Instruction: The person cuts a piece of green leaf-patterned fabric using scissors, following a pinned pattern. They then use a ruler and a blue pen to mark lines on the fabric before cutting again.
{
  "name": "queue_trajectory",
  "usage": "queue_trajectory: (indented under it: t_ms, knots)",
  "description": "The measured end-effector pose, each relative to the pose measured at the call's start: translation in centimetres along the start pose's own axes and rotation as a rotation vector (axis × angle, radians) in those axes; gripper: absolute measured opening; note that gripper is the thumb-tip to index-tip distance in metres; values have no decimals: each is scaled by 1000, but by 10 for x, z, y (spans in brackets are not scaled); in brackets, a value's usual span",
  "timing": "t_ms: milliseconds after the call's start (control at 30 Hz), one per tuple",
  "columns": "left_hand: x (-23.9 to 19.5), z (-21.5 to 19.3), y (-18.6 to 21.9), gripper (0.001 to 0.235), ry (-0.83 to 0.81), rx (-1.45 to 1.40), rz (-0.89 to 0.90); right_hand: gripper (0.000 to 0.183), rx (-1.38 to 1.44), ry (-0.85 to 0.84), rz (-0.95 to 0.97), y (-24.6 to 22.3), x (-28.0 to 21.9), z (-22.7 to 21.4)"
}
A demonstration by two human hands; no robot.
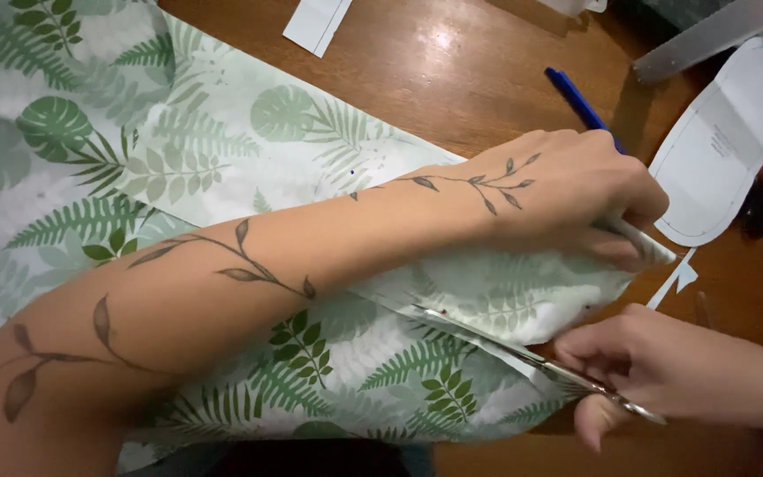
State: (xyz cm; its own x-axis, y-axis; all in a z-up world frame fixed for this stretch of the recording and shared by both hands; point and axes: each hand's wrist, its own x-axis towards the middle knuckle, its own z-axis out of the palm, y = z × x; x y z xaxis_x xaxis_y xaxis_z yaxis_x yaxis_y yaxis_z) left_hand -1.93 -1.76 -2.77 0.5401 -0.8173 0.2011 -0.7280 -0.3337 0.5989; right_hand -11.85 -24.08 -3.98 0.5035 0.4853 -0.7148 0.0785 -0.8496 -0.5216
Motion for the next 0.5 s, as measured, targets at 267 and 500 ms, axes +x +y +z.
queue_trajectory:
  t_ms: [267, 500]
  knots:
    - [-3, -4, 2, 33, -7, -34, -36, 39, 441, -241, 145, -42, 11, -9]
    - [0, 0, -1, 29, -5, -34, -29, 47, 398, -218, 187, -33, 14, -8]
